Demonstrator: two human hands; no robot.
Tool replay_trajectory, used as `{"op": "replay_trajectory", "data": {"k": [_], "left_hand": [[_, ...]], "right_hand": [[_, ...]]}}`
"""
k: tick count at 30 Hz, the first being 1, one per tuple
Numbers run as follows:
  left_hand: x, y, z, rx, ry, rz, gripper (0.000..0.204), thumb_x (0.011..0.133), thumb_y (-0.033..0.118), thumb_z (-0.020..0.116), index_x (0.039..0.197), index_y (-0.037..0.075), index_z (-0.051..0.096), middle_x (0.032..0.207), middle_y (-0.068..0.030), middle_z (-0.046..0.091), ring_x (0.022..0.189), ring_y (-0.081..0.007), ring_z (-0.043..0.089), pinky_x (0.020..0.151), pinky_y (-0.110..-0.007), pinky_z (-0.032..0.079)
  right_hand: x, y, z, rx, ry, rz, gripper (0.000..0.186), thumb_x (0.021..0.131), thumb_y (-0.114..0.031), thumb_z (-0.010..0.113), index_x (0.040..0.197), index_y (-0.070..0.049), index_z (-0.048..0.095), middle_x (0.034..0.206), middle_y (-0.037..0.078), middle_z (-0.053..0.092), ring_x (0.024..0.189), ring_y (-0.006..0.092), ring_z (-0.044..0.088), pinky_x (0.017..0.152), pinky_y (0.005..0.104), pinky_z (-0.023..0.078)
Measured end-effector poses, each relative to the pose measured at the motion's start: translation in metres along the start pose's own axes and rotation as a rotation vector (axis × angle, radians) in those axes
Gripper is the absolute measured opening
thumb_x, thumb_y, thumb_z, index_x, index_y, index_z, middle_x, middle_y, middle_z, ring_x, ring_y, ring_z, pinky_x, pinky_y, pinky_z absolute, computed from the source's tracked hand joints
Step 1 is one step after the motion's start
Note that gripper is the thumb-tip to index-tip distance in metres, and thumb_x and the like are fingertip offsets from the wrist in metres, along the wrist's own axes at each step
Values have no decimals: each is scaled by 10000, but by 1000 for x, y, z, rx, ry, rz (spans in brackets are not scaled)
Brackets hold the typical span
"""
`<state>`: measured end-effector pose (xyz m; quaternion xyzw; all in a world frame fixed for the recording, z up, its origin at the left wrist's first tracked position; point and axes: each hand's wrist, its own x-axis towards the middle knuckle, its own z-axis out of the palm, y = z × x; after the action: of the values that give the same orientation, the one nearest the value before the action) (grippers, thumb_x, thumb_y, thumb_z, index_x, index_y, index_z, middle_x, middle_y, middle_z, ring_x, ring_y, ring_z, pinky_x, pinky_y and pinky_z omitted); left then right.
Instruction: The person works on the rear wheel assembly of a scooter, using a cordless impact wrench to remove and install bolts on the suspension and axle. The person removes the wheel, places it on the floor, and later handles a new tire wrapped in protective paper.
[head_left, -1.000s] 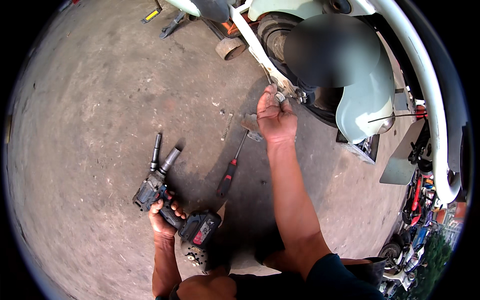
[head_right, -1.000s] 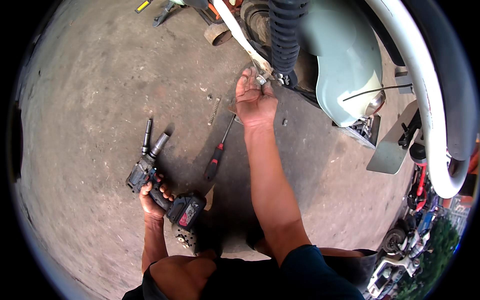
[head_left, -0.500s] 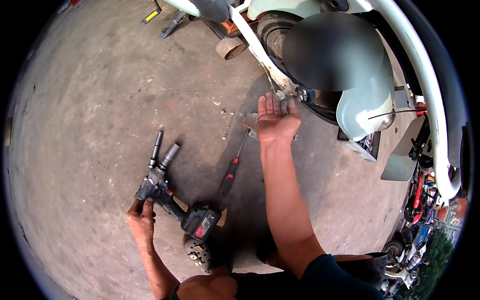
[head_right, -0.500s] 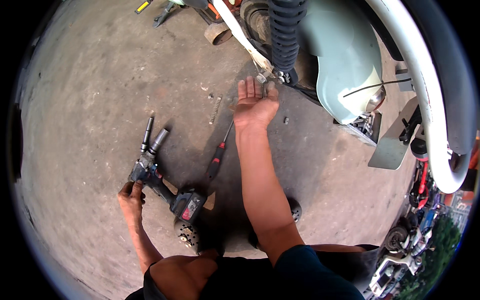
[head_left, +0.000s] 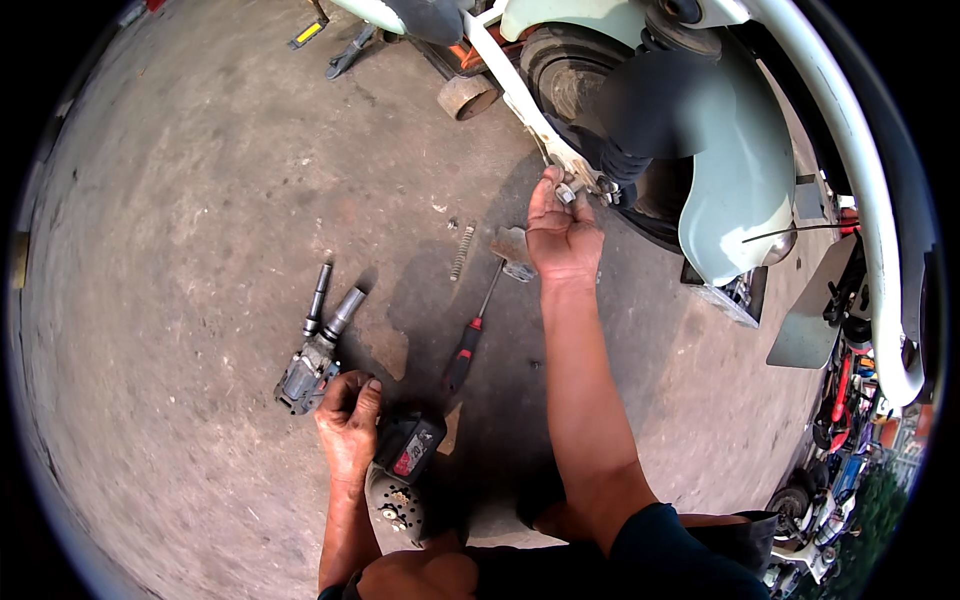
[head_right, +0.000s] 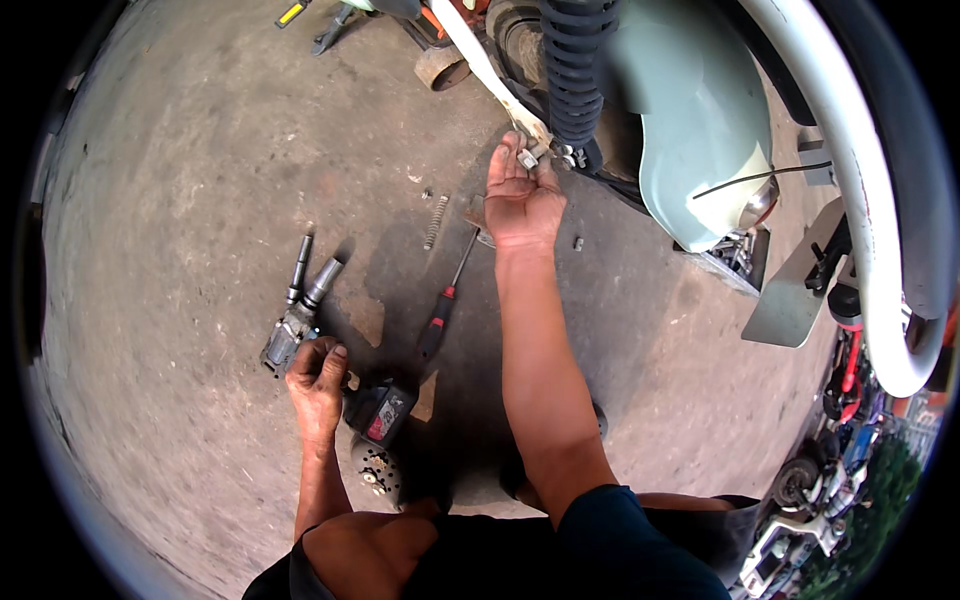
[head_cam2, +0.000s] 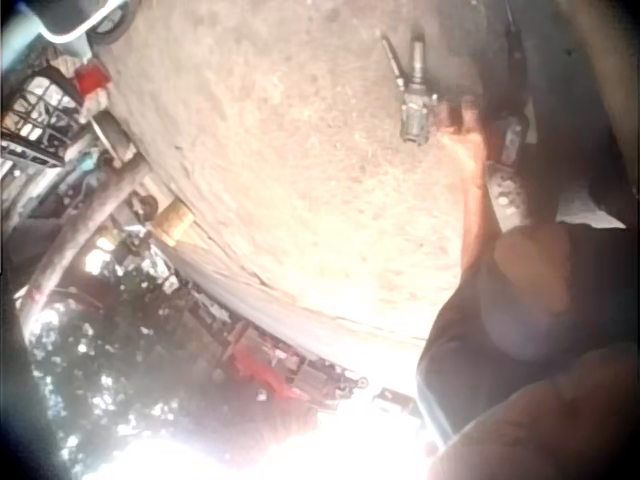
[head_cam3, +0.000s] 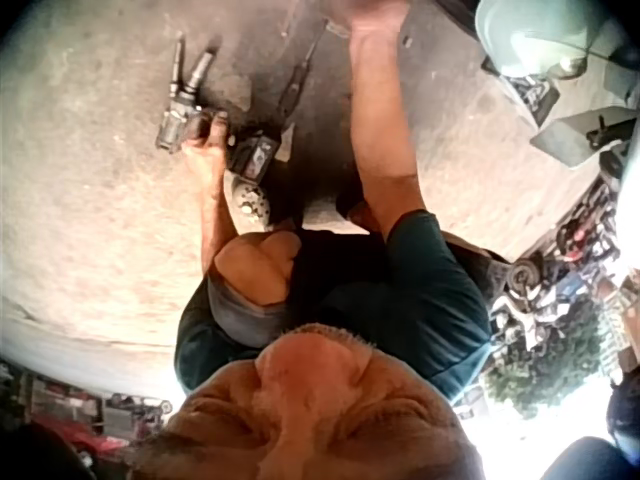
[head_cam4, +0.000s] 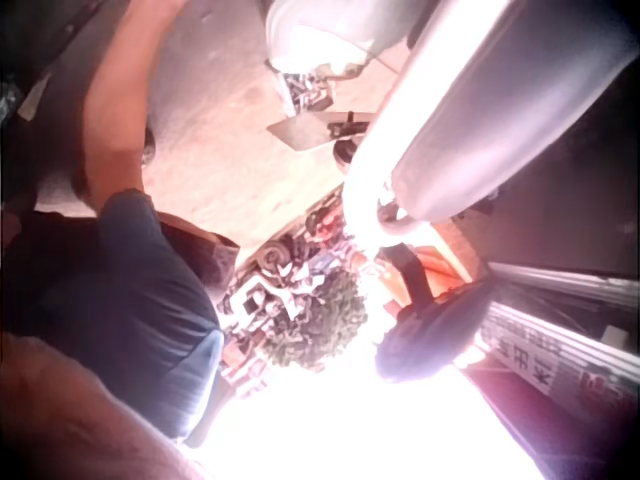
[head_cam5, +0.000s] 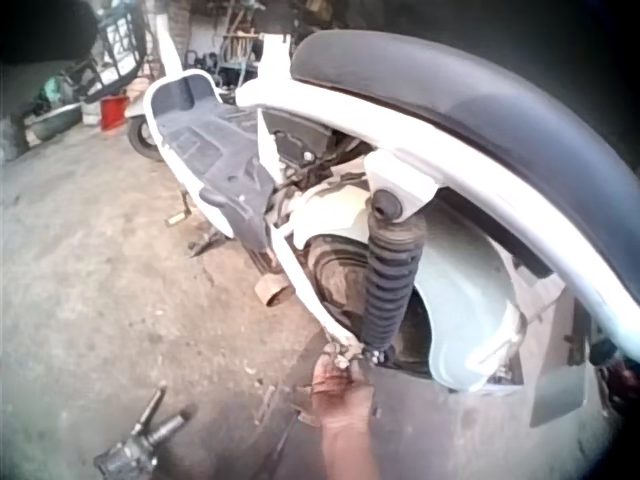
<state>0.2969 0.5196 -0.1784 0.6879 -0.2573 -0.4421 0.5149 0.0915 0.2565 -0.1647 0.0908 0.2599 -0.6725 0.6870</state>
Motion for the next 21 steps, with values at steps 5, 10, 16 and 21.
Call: {"op": "replay_trajectory", "data": {"k": [5, 10, 16, 21], "left_hand": [[2, -2, 0, -20, 4, -40, 76, 899, 65, 664, 919, -4, 640, 740, 22, 591, 618, -40, 482, 533, -215, 387], [6, -8, 1, -5, -7, -8, 73, 903, 66, 657, 918, -3, 641, 743, 19, 596, 611, -39, 482, 518, -212, 381], [5, -6, -2, -24, 1, -42, 68, 902, 66, 655, 908, -1, 641, 733, 22, 590, 602, -37, 474, 510, -216, 380], [8, -11, 1, -35, -42, -47, 68, 902, 65, 653, 903, -2, 639, 729, 23, 589, 623, -39, 480, 532, -215, 391]], "right_hand": [[-4, 4, 8, -88, 142, -40, 314, 1008, -289, 437, 1117, -23, 561, 1019, 87, 680, 976, 257, 669, 886, 422, 526], [9, -4, -9, 64, 11, 30, 371, 1011, -319, 424, 1170, -11, 556, 1076, 104, 681, 1018, 285, 662, 893, 463, 517], [12, -1, -11, 101, 9, 63, 393, 1004, -342, 437, 1167, -12, 575, 1068, 112, 685, 1009, 279, 666, 885, 455, 527], [19, -4, -24, 144, -183, 109, 369, 970, -299, 458, 1148, -7, 598, 1050, 120, 693, 1008, 270, 669, 887, 446, 532]]}}
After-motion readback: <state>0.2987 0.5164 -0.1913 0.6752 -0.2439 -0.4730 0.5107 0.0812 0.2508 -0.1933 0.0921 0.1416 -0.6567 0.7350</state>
